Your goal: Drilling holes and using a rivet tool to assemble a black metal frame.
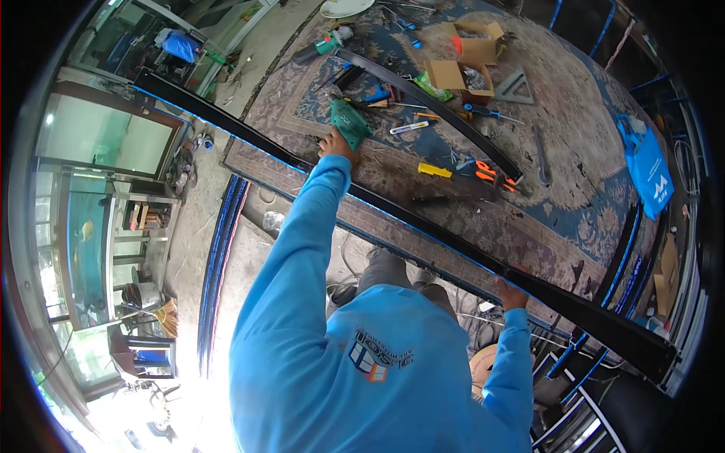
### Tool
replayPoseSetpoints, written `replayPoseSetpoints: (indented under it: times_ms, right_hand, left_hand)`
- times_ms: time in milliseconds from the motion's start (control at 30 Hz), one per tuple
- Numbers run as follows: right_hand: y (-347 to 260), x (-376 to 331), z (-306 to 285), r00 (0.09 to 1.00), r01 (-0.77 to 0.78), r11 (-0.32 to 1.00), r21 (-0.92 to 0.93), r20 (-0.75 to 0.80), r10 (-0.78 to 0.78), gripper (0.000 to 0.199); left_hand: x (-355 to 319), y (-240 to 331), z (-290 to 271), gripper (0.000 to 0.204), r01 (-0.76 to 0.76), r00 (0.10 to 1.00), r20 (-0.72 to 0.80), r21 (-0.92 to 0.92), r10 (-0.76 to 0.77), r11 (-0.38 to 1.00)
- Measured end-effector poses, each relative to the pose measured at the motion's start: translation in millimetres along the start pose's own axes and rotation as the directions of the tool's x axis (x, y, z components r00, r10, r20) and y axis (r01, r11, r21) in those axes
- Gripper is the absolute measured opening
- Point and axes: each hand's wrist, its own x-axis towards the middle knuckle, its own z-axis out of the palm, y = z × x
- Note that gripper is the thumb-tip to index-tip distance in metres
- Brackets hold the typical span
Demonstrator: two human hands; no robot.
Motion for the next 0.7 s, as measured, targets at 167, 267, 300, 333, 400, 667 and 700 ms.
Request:
replayPoseSetpoints:
  times_ms: [167, 267, 300, 333, 400, 667, 700]
  right_hand:
    - [-37.2, -0.9, 11.6, 0.931, -0.091, 0.945, 0.314, -0.31, 0.192, 0.042]
    - [-41.5, 3.3, 21.1, 0.853, -0.21, 0.943, 0.256, -0.423, 0.305, 0.031]
    - [-39.7, 4.7, 23.9, 0.852, -0.252, 0.934, 0.253, -0.399, 0.338, 0.031]
    - [-36.9, 5.8, 25.4, 0.809, -0.312, 0.921, 0.235, -0.443, 0.387, 0.034]
    - [-29.3, 8.1, 28.6, 0.734, -0.394, 0.887, 0.242, -0.498, 0.462, 0.04]
    - [4.5, 15.3, 48.3, 0.389, -0.454, 0.729, 0.512, -0.622, 0.679, 0.061]
    - [8.7, 15.4, 50.0, 0.301, -0.499, 0.673, 0.546, -0.619, 0.726, 0.069]
  left_hand:
    - [33.3, -32.2, 3.9, 0.107, -0.024, 0.949, 0.311, -0.104, 0.056, 0.994]
    - [35.8, -30.9, -18.4, 0.103, -0.049, 0.921, 0.362, -0.252, 0.141, 0.966]
    - [33.1, -33.8, -30.6, 0.103, -0.038, 0.919, 0.37, -0.253, 0.133, 0.967]
    - [29.0, -37.6, -44.2, 0.099, -0.058, 0.905, 0.393, -0.265, 0.163, 0.962]
    - [12.2, -55.5, -75.5, 0.086, -0.191, 0.883, 0.34, -0.367, 0.323, 0.91]
    - [-100.7, -209.3, -211.6, 0.07, -0.571, 0.537, 0.518, -0.358, 0.666, 0.739]
    - [-104.5, -229.0, -223.3, 0.07, -0.599, 0.511, 0.568, -0.303, 0.645, 0.742]
